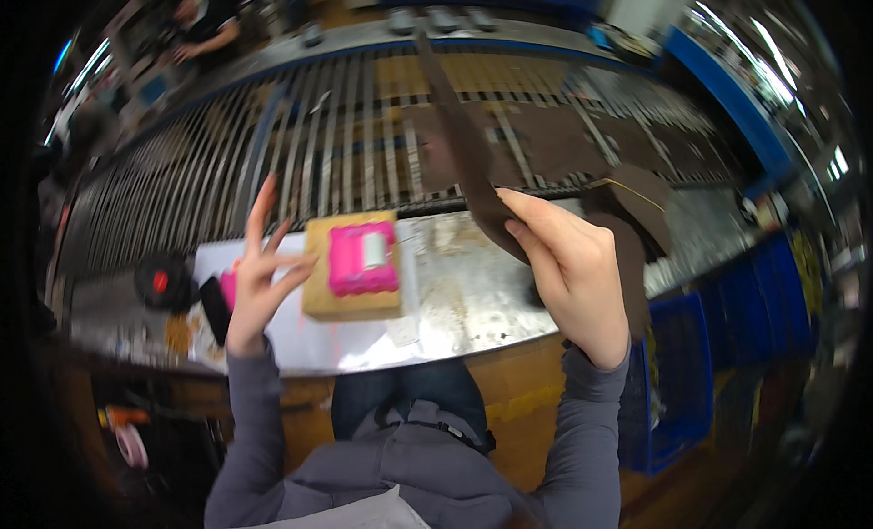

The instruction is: The person repeatedly rubs brown material pieces against a pink block on a wooden block. They pick up each piece, rub it on the block, and place it on a conveyor belt. The process is repeated for multiple pieces throughout the clip.

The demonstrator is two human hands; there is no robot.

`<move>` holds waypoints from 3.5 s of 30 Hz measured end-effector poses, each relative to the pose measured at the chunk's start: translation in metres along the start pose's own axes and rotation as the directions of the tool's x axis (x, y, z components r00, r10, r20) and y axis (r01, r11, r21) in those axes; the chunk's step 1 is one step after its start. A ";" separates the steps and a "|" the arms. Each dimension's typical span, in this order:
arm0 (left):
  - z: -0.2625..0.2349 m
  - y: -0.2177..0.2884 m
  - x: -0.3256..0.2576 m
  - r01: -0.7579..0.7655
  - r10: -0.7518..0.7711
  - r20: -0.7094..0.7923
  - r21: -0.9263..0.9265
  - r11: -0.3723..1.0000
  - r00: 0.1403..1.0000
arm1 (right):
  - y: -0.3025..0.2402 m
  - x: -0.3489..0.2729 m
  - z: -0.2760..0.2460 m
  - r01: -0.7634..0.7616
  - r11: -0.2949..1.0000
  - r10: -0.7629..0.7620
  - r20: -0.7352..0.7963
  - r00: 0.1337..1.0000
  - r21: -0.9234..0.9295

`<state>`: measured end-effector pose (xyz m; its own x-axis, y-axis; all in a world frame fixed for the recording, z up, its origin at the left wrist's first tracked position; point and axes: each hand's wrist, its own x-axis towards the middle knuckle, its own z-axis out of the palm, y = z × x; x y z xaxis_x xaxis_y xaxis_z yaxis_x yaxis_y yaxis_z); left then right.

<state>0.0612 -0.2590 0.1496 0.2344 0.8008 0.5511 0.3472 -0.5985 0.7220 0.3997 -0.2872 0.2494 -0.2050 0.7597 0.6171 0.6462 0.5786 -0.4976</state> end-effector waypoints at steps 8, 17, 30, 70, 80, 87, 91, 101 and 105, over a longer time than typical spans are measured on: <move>-0.060 -0.013 -0.014 0.097 -0.101 0.016 -0.456 0.885 0.995 | -0.023 0.054 0.099 0.371 0.737 -0.318 -0.195 0.928 0.565; -0.082 -0.010 -0.040 0.175 -0.160 -0.075 0.284 0.943 0.984 | 0.032 0.055 0.159 0.241 0.872 -0.403 0.345 0.848 0.426; -0.096 -0.030 -0.060 0.162 -0.181 0.022 0.342 0.926 0.983 | 0.044 0.045 0.204 0.245 0.855 -0.430 0.360 0.828 0.458; 0.076 -0.052 0.089 -0.296 0.165 0.707 0.066 0.953 0.688 | 0.115 -0.042 0.016 0.135 0.976 -0.119 0.099 0.988 -0.170; 0.054 -0.095 0.159 -0.230 0.224 0.339 -0.025 0.973 0.914 | 0.145 0.091 0.063 -0.192 0.931 0.114 0.252 0.961 0.311; -0.058 -0.155 0.072 0.170 -0.170 -0.164 -0.013 0.985 0.972 | 0.243 0.136 0.191 -0.405 0.490 0.473 0.155 0.867 0.772; -0.105 -0.189 -0.026 0.293 -0.300 -0.235 -0.066 0.954 0.924 | 0.303 0.127 0.249 -0.410 0.328 0.661 0.103 0.743 0.851; -0.115 -0.150 -0.140 0.647 -0.712 -0.462 -0.323 0.691 0.529 | 0.372 0.082 0.304 -0.538 0.188 0.863 0.123 0.489 0.822; -0.091 -0.139 -0.135 0.558 -0.684 -0.492 -0.399 0.727 0.538 | 0.391 0.081 0.291 -0.689 0.125 0.872 0.252 0.420 0.714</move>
<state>-0.1014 -0.2865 0.0128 -0.5584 0.8295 0.0089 0.0206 0.0031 0.9998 0.4216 0.0869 -0.0726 0.2918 0.8984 -0.3283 -0.3026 -0.2389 -0.9227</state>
